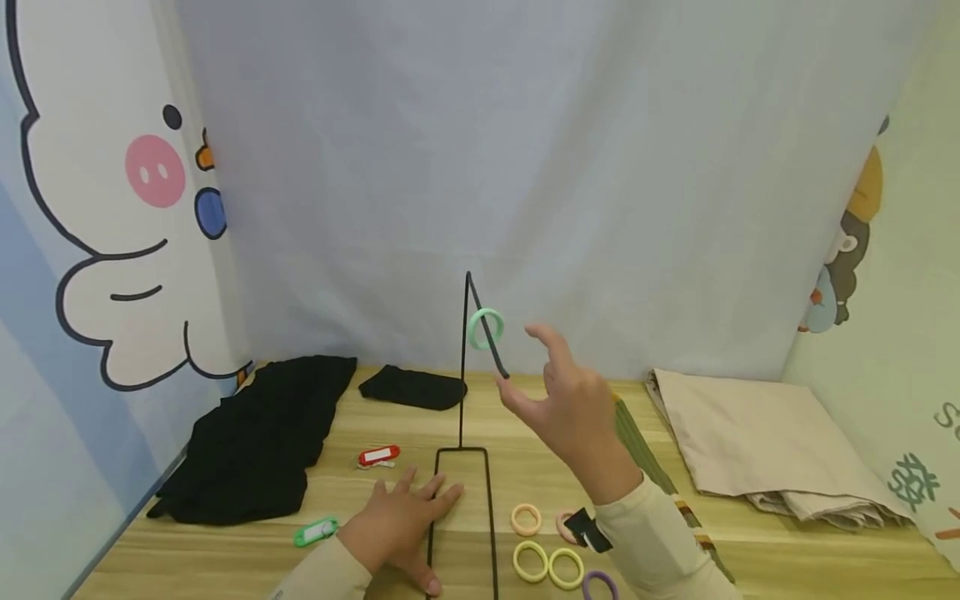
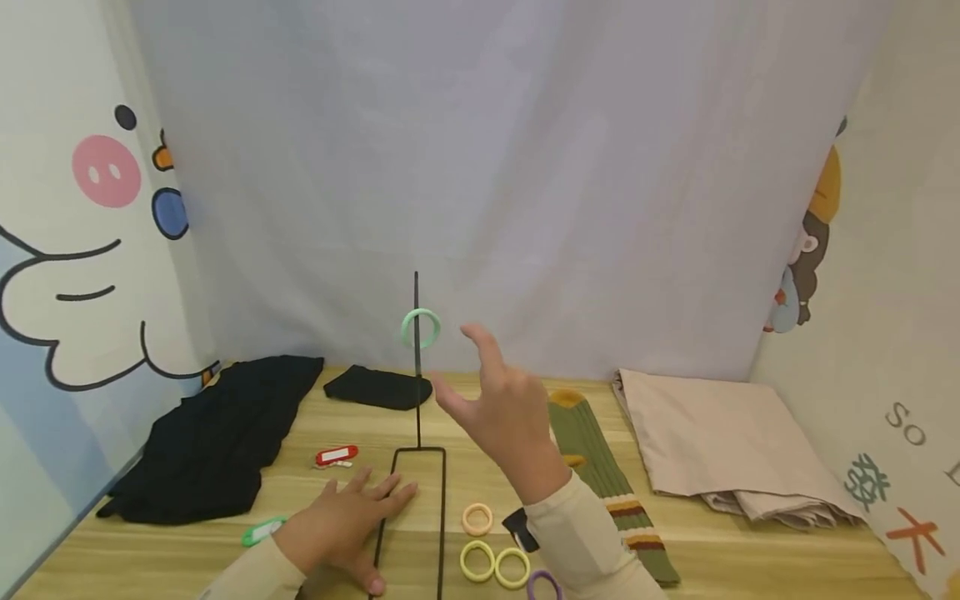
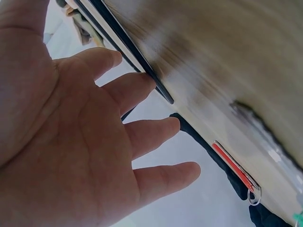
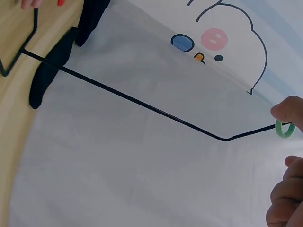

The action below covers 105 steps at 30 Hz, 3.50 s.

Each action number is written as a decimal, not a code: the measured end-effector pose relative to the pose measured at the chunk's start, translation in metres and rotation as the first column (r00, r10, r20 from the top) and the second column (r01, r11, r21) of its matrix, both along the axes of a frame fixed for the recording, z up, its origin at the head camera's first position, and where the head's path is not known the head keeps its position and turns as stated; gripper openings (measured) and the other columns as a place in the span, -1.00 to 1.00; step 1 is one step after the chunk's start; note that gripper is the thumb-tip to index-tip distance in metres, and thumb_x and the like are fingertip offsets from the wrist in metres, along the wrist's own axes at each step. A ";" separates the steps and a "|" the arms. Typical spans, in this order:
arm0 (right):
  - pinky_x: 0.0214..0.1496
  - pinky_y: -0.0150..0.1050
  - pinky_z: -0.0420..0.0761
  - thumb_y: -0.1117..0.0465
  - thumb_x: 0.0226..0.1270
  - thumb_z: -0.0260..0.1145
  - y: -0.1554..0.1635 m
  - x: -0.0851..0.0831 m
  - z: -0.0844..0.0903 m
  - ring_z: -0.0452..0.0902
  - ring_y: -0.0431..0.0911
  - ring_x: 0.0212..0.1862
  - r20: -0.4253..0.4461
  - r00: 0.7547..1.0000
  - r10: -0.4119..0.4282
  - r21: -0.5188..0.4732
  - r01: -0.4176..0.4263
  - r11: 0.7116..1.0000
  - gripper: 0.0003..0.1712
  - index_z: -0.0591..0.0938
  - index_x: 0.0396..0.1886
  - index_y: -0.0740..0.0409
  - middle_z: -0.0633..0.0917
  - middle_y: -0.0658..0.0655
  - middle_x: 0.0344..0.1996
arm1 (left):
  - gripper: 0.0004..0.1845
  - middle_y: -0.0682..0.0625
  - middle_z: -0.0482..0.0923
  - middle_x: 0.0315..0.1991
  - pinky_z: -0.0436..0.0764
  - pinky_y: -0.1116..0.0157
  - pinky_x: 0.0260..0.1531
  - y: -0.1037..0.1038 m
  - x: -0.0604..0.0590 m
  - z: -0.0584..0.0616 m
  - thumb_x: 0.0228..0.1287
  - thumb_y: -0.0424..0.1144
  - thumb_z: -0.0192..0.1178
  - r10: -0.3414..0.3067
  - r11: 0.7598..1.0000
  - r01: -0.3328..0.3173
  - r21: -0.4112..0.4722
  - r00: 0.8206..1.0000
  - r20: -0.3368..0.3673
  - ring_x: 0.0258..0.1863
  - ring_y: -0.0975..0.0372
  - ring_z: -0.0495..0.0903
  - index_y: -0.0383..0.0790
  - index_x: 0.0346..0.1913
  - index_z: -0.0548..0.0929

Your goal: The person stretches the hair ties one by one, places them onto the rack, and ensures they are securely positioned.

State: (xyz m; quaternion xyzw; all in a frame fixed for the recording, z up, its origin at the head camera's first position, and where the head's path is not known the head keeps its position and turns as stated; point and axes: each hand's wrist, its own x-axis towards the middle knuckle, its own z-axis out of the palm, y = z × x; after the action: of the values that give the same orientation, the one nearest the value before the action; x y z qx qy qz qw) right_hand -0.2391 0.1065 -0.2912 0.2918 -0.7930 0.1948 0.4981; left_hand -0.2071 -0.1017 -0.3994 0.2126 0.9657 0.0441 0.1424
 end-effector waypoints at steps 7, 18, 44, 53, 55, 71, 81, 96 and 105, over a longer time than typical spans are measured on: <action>-0.76 -0.58 -0.14 0.06 -0.07 0.47 0.027 0.006 -0.038 -0.26 -0.43 -0.78 0.261 0.964 -0.055 -0.010 0.059 0.998 -0.32 0.46 0.07 0.18 0.06 -0.20 -0.88 | 0.23 -0.04 0.14 0.42 0.18 -0.32 0.12 0.001 0.001 0.002 -0.53 0.35 0.41 -0.001 1.000 0.000 -0.023 1.000 -0.009 0.39 -0.17 0.05 0.14 0.41 0.15; -0.80 -0.52 -0.04 0.02 0.02 0.42 0.053 0.013 -0.077 -0.18 -0.37 -0.82 0.607 0.773 -0.182 0.086 0.164 0.983 -0.34 0.45 0.14 0.08 0.10 -0.18 -0.89 | 0.23 -0.07 0.13 0.42 0.13 -0.35 0.13 0.001 0.001 0.000 -0.54 0.33 0.43 0.003 1.000 -0.003 0.006 1.000 0.013 0.38 -0.22 0.03 0.13 0.41 0.16; -0.67 -0.46 0.13 0.59 -0.24 0.22 0.098 0.002 -0.105 0.03 -0.29 -0.73 0.977 0.211 0.003 0.081 -0.384 0.920 -0.48 0.53 -0.21 0.10 0.25 -0.10 -0.68 | 0.22 -0.07 0.13 0.42 0.14 -0.37 0.10 0.000 0.001 0.000 -0.54 0.33 0.42 -0.003 1.000 0.003 0.020 1.000 0.003 0.37 -0.23 0.04 0.10 0.40 0.18; -0.53 -0.37 0.30 0.44 -0.04 0.36 0.093 0.005 -0.105 0.17 -0.22 -0.63 0.966 0.247 -0.071 0.145 -0.292 0.945 -0.69 0.53 -0.32 0.03 0.39 -0.05 -0.61 | 0.22 -0.08 0.15 0.41 0.14 -0.36 0.10 0.001 0.003 0.003 -0.53 0.32 0.43 -0.003 1.000 0.003 0.020 1.000 0.000 0.36 -0.23 0.06 0.09 0.40 0.19; -0.53 -0.36 0.31 0.41 0.00 0.38 0.093 0.005 -0.103 0.17 -0.23 -0.63 0.964 0.259 -0.061 0.138 -0.292 0.947 -0.71 0.52 -0.32 0.04 0.38 -0.06 -0.63 | 0.21 -0.08 0.16 0.41 0.14 -0.36 0.11 0.001 0.003 0.004 -0.53 0.32 0.43 -0.001 1.000 0.001 0.017 1.000 0.000 0.36 -0.23 0.06 0.10 0.39 0.19; -0.67 -0.48 0.17 0.27 0.21 0.29 0.055 0.043 -0.047 -0.01 -0.39 -0.70 0.786 0.608 0.115 0.057 -0.255 0.965 -0.76 0.52 -0.15 -0.06 0.21 -0.17 -0.73 | 0.21 -0.06 0.16 0.41 0.13 -0.35 0.12 0.002 0.005 0.005 -0.54 0.31 0.45 0.024 1.000 -0.024 0.019 1.000 -0.004 0.36 -0.21 0.07 0.10 0.39 0.21; -0.65 -0.55 0.15 0.40 0.16 0.30 0.023 0.075 -0.012 -0.02 -0.31 -0.69 0.249 0.746 0.618 -0.271 -0.559 0.784 -0.69 0.49 -0.09 0.30 0.13 -0.03 -0.77 | 0.21 -0.07 0.14 0.42 0.11 -0.36 0.13 0.002 0.003 0.003 -0.53 0.31 0.45 0.020 1.000 -0.020 0.017 1.000 0.004 0.37 -0.22 0.06 0.11 0.40 0.19; -0.62 -0.46 0.09 0.35 0.11 0.36 -0.019 0.026 0.030 -0.06 -0.33 -0.68 0.230 0.868 0.440 -0.260 -0.380 0.888 -0.56 0.46 0.00 0.28 0.11 -0.11 -0.75 | 0.22 -0.03 0.11 0.43 0.12 -0.35 0.13 0.000 0.000 0.000 -0.52 0.34 0.42 0.018 1.000 -0.019 0.007 0.999 0.030 0.38 -0.19 0.04 0.17 0.40 0.16; -0.61 -0.43 0.07 0.28 0.15 0.35 -0.024 0.005 0.016 -0.10 -0.34 -0.70 0.358 0.879 0.316 -0.312 -0.206 0.928 -0.53 0.42 0.03 0.27 0.09 -0.14 -0.76 | 0.21 0.00 0.11 0.43 0.16 -0.33 0.12 0.003 -0.003 -0.005 -0.53 0.36 0.40 0.006 1.000 -0.005 -0.015 1.000 0.013 0.38 -0.16 0.07 0.22 0.40 0.15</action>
State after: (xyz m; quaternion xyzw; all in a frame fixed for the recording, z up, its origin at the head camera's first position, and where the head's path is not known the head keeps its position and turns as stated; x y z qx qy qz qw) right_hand -0.2340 0.0827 -0.2751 0.2814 -0.7979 0.4204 0.3278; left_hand -0.2100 -0.0992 -0.4043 0.2086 0.9656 0.0386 0.1503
